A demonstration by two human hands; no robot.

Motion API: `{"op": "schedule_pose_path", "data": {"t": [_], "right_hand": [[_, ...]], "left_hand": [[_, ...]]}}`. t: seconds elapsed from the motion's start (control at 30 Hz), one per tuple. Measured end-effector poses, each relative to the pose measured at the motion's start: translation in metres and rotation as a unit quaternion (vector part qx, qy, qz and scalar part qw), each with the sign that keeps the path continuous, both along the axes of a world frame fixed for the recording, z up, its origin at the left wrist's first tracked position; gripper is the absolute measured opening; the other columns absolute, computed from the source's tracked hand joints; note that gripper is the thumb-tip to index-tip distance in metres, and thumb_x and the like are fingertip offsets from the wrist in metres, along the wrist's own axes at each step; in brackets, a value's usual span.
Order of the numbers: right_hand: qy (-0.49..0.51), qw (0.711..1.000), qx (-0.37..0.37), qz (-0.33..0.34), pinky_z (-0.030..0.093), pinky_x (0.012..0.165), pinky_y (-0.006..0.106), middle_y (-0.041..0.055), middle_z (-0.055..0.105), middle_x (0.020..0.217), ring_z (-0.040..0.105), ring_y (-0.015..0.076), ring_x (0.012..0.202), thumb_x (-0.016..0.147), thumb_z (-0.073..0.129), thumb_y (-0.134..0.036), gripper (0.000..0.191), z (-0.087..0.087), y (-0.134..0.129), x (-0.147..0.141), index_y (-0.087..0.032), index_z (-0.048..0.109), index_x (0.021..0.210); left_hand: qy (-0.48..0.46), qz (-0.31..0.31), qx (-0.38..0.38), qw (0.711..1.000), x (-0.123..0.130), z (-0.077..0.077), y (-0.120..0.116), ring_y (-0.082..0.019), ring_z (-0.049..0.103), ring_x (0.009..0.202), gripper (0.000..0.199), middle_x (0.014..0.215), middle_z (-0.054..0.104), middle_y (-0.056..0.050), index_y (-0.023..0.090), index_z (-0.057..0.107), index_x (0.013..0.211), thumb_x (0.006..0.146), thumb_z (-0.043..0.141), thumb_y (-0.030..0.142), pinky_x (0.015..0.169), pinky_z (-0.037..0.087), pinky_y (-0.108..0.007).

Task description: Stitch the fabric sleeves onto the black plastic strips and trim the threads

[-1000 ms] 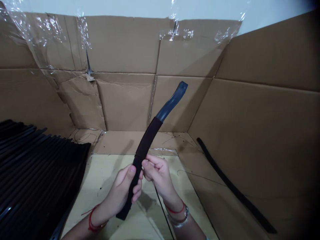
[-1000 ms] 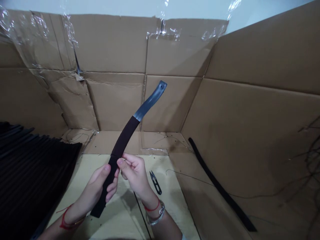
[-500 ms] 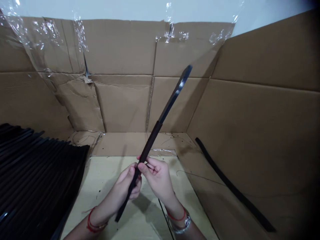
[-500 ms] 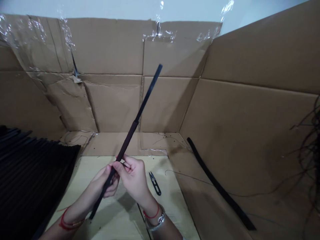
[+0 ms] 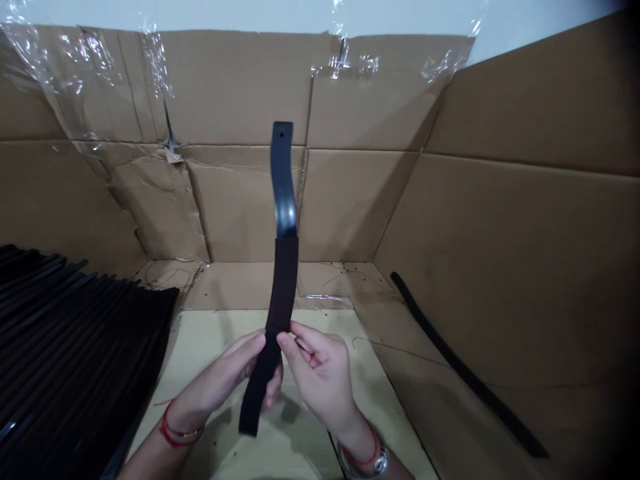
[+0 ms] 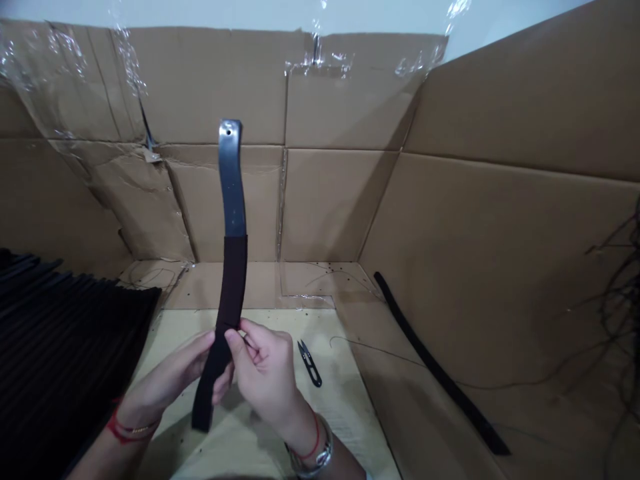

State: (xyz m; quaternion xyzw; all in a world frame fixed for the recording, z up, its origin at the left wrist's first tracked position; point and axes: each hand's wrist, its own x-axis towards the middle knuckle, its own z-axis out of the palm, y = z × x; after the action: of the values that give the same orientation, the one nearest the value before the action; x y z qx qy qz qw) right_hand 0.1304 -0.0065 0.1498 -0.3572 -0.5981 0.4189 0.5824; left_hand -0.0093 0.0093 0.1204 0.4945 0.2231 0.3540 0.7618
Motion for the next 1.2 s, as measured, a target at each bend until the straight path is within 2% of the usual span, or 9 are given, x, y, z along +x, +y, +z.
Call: {"op": "schedule_pose_path", "data": {"t": [0.1, 0.23, 0.33, 0.53, 0.7, 0.8, 0.93, 1.03, 1.2], "right_hand": [[0.033, 0.997, -0.051, 0.046, 0.034, 0.037, 0.019, 0.0002, 0.057, 0.05, 0.048, 0.0093, 0.042, 0.083, 0.067, -0.044, 0.032, -0.001, 0.008, 0.002, -0.013, 0.07, 0.079], [0.08, 0.955, -0.13, 0.254, 0.021, 0.037, 0.016, 0.0028, 0.064, 0.055, 0.032, 0.0029, 0.037, 0.078, 0.071, -0.05, 0.049, -0.003, 0.015, 0.011, -0.01, 0.07, 0.107], [0.085, 0.964, -0.118, 0.224, 0.028, 0.037, 0.017, 0.0036, 0.064, 0.054, 0.041, 0.0058, 0.038, 0.075, 0.074, -0.049, 0.05, -0.006, 0.015, 0.01, -0.008, 0.072, 0.103], [0.089, 0.989, -0.08, 0.089, 0.048, 0.047, 0.023, 0.0028, 0.064, 0.06, 0.058, 0.0138, 0.053, 0.073, 0.075, -0.049, 0.04, -0.007, 0.022, -0.001, -0.012, 0.073, 0.088], [0.064, 0.974, -0.104, 0.192, 0.045, 0.046, 0.02, 0.0032, 0.064, 0.055, 0.057, 0.0114, 0.049, 0.079, 0.07, -0.046, 0.035, 0.0, 0.018, 0.004, -0.011, 0.07, 0.077], [0.028, 0.99, -0.053, 0.129, 0.042, 0.041, 0.019, 0.0036, 0.063, 0.05, 0.058, 0.0118, 0.044, 0.085, 0.064, -0.044, 0.037, 0.0, 0.008, 0.004, -0.013, 0.063, 0.065], [-0.011, 0.999, -0.013, 0.039, 0.04, 0.037, 0.02, 0.001, 0.059, 0.047, 0.056, 0.0125, 0.038, 0.089, 0.06, -0.041, 0.036, -0.002, 0.005, 0.001, -0.015, 0.059, 0.063], [0.027, 0.996, -0.02, 0.078, 0.044, 0.043, 0.021, -0.0006, 0.058, 0.049, 0.055, 0.0115, 0.041, 0.087, 0.063, -0.044, 0.033, -0.003, 0.014, 0.002, -0.015, 0.065, 0.072], [0.068, 0.973, -0.091, 0.203, 0.035, 0.039, 0.014, -0.0028, 0.056, 0.052, 0.047, 0.0051, 0.041, 0.067, 0.082, -0.046, 0.039, -0.005, 0.02, 0.005, -0.012, 0.071, 0.082]], "left_hand": [[0.0, 0.118, -0.024, 0.993, 0.004, 0.0, -0.004, -0.006, 0.041, 0.037, 0.048, 0.047, 0.048, 0.003, 0.013, 0.055, 0.077, 0.09, 0.044, 0.057, 0.038, 0.034, -0.015], [-0.084, -0.047, -0.072, 0.993, 0.004, -0.019, -0.001, -0.005, 0.021, 0.022, 0.056, 0.034, 0.032, 0.008, 0.014, 0.055, 0.069, 0.089, 0.036, 0.063, 0.025, 0.021, -0.017], [-0.096, -0.127, -0.049, 0.986, 0.002, -0.025, 0.006, -0.007, 0.024, 0.022, 0.062, 0.034, 0.033, 0.008, 0.015, 0.055, 0.073, 0.088, 0.028, 0.068, 0.026, 0.025, -0.019], [0.06, 0.175, 0.097, 0.978, 0.006, -0.008, 0.007, -0.003, 0.033, 0.046, 0.039, 0.056, 0.041, 0.007, 0.015, 0.051, 0.086, 0.082, 0.062, 0.053, 0.042, 0.025, -0.013], [-0.138, -0.061, -0.023, 0.988, 0.004, -0.015, 0.003, -0.003, 0.014, 0.033, 0.051, 0.047, 0.024, 0.011, 0.02, 0.041, 0.069, 0.086, 0.038, 0.068, 0.028, 0.017, -0.014], [-0.182, -0.176, -0.054, 0.966, 0.004, -0.018, 0.008, -0.004, 0.023, 0.03, 0.058, 0.044, 0.03, 0.009, 0.018, 0.045, 0.068, 0.082, 0.036, 0.074, 0.027, 0.024, -0.015], [-0.031, 0.039, 0.002, 0.999, 0.008, -0.011, 0.013, -0.009, 0.051, 0.044, 0.057, 0.052, 0.053, 0.0, 0.012, 0.056, 0.074, 0.08, 0.051, 0.068, 0.045, 0.043, -0.019], [0.008, 0.183, 0.03, 0.983, 0.008, -0.006, 0.009, -0.007, 0.045, 0.039, 0.054, 0.045, 0.048, 0.003, 0.013, 0.053, 0.067, 0.078, 0.058, 0.066, 0.04, 0.036, -0.016], [-0.073, -0.127, -0.142, 0.979, -0.002, -0.009, 0.002, -0.004, 0.018, 0.022, 0.066, 0.034, 0.026, 0.009, 0.018, 0.046, 0.058, 0.079, 0.033, 0.079, 0.021, 0.017, -0.017]]}}
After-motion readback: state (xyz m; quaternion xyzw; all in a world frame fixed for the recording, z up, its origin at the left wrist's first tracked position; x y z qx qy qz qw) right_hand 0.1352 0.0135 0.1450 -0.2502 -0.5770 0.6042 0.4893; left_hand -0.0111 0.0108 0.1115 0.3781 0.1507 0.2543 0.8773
